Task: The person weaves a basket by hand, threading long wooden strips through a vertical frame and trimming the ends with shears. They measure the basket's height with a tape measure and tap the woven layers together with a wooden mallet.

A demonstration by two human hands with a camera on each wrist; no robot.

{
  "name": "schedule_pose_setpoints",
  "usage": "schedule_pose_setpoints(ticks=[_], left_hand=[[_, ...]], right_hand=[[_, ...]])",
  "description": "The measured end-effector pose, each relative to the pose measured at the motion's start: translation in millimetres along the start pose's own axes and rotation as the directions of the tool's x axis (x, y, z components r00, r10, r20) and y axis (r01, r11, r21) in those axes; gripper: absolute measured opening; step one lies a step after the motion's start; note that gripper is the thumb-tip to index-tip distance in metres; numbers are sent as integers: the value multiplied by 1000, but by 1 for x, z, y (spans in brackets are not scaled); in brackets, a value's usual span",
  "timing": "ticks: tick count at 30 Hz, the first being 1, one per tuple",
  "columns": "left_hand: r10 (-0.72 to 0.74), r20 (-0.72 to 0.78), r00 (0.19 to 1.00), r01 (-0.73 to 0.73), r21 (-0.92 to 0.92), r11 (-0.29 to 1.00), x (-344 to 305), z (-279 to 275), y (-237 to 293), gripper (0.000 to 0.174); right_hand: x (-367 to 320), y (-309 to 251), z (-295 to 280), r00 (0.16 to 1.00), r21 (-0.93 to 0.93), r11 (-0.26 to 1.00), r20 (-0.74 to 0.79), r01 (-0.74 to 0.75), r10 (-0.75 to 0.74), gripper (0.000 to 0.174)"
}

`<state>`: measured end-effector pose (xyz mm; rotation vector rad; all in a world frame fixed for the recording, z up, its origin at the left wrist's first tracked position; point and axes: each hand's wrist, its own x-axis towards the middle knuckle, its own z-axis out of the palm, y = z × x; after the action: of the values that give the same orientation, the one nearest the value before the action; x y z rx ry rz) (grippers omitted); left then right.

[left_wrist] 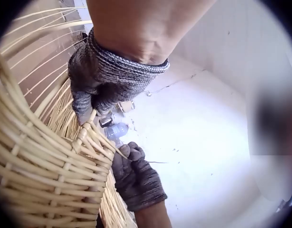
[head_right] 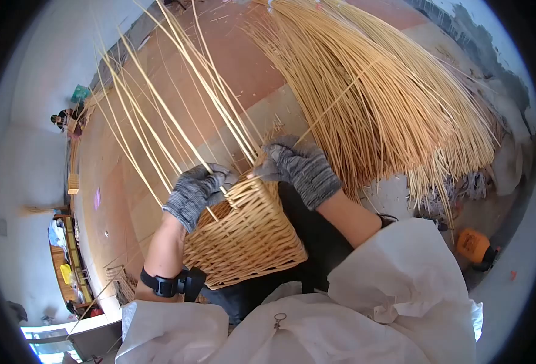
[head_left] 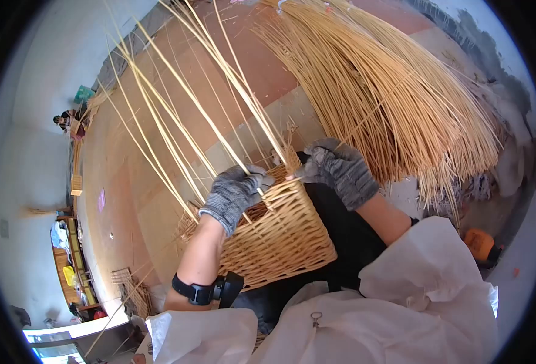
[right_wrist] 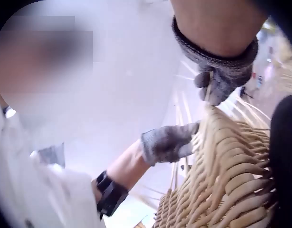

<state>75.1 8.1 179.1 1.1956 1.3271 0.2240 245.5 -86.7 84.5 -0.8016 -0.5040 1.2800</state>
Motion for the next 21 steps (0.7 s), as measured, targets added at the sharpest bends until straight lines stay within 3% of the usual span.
schedule_pose_setpoints(ticks=[1, 2, 4, 6, 7, 9, 12, 14, 15, 16, 17, 19, 20, 21], left_hand=[[196, -156, 968, -166, 186, 968, -2, 3, -5, 17], [404, -268, 875, -286, 387, 877, -5, 5, -12, 19], [676, -274, 684, -442, 582, 682, -10, 11, -16, 23], [793, -188, 579, -601, 559, 571, -17, 30, -16, 29], [630, -193, 752, -262, 791, 554, -13, 38, -17, 39], [316, -185, 930, -115, 673, 731, 1, 53, -24, 38], [501, -396, 770, -82, 717, 692, 4, 65, -42, 25], [580, -496, 646, -51, 730, 682, -3, 81, -43, 22], [616, -543, 571, -39, 732, 681, -3, 88, -42, 21], [624, -572, 532, -51, 714, 698, -2, 93, -43, 18], [663, -559, 498, -82, 731, 678, 3, 95, -45, 19], [724, -546, 422, -129, 754, 644, 8, 93, -51, 20], [735, -476, 482, -161, 777, 609, 8, 90, -49, 13], [730, -460, 506, -143, 790, 597, 9, 89, -48, 11]], right_hand=[[-2, -4, -3, 998, 17, 998, 19, -63, 63, 23], [-4, -12, -4, 991, 33, 991, 43, -128, 126, 24], [-1, -19, -3, 978, 67, 978, 75, -197, 192, 26], [-1, -17, -2, 973, 100, 970, 91, -220, 211, 28], [0, -17, -6, 955, 115, 950, 98, -290, 280, 28], [6, -19, -14, 908, 136, 899, 116, -416, 403, 28], [48, 15, -40, 834, -45, 834, -58, -551, 548, 24], [80, 24, -25, 926, -267, 907, 102, -326, 363, 20], [90, 22, -5, 932, -297, 947, 291, -126, 215, 24], [102, 21, 18, 878, -284, 956, 474, 80, 67, 29], [120, 40, 39, 847, -547, 730, 526, 409, -81, 36], [124, 51, 51, 839, -596, 646, 527, 477, -133, 46], [115, 35, 47, 891, -424, 867, 452, 263, -49, 49], [114, 32, 37, 903, -268, 954, 431, 135, -7, 50]])
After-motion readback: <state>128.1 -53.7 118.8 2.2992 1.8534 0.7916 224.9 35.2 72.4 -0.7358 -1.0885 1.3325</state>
